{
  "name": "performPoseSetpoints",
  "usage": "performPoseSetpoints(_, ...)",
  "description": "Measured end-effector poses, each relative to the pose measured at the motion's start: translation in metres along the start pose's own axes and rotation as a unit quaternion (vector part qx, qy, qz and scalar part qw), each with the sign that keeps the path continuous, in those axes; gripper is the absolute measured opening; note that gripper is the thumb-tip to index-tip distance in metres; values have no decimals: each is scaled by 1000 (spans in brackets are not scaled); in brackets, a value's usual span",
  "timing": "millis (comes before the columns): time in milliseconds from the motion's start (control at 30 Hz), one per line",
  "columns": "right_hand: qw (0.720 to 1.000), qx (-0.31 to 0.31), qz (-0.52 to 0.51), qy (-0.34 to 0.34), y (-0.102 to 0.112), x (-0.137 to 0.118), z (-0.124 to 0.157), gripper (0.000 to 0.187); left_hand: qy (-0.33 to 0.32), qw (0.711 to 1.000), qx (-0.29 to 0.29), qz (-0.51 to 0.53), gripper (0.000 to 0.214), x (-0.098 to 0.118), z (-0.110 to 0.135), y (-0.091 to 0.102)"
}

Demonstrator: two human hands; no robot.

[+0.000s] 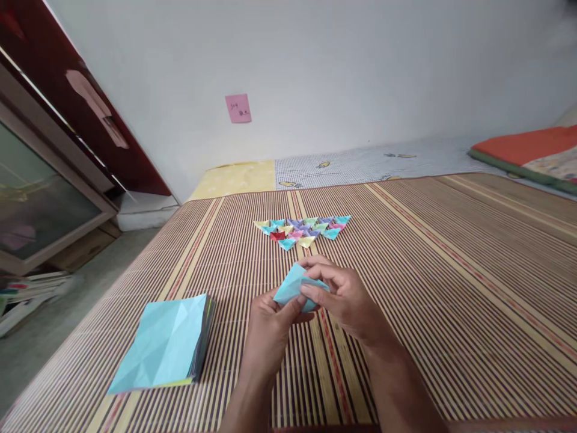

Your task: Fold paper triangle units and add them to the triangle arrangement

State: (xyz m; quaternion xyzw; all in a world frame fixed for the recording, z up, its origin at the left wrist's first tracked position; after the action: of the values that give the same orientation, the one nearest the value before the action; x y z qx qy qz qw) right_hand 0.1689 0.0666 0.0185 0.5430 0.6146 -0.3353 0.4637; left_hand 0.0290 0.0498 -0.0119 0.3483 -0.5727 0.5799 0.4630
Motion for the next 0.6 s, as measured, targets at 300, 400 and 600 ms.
performPoseSetpoints(300, 993, -4, 100, 56, -12, -11, 0, 24, 3, 976, 55, 211, 26, 6, -1, -4)
performPoseSetpoints(400, 992, 3, 114, 58, -10, -10, 1, 25, 10, 968, 61, 243, 35, 5, -1, -4)
performPoseSetpoints(600, 992, -14, 110, 58, -7, -12, 0, 21, 21, 962, 64, 266, 42, 6, 0, -5)
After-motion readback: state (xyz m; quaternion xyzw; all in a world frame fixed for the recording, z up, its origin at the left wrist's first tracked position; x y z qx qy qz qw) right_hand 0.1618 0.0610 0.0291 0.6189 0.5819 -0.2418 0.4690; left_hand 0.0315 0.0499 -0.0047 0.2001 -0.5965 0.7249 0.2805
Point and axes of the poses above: each hand's wrist, its own z-axis away from the middle knuckle, its own y-axis out of the back of the hand, x = y × z, the point moved 5 cm from there along -z, towards the middle knuckle, and after that the axes turned 2 degrees about z, right-handed, at the moved point
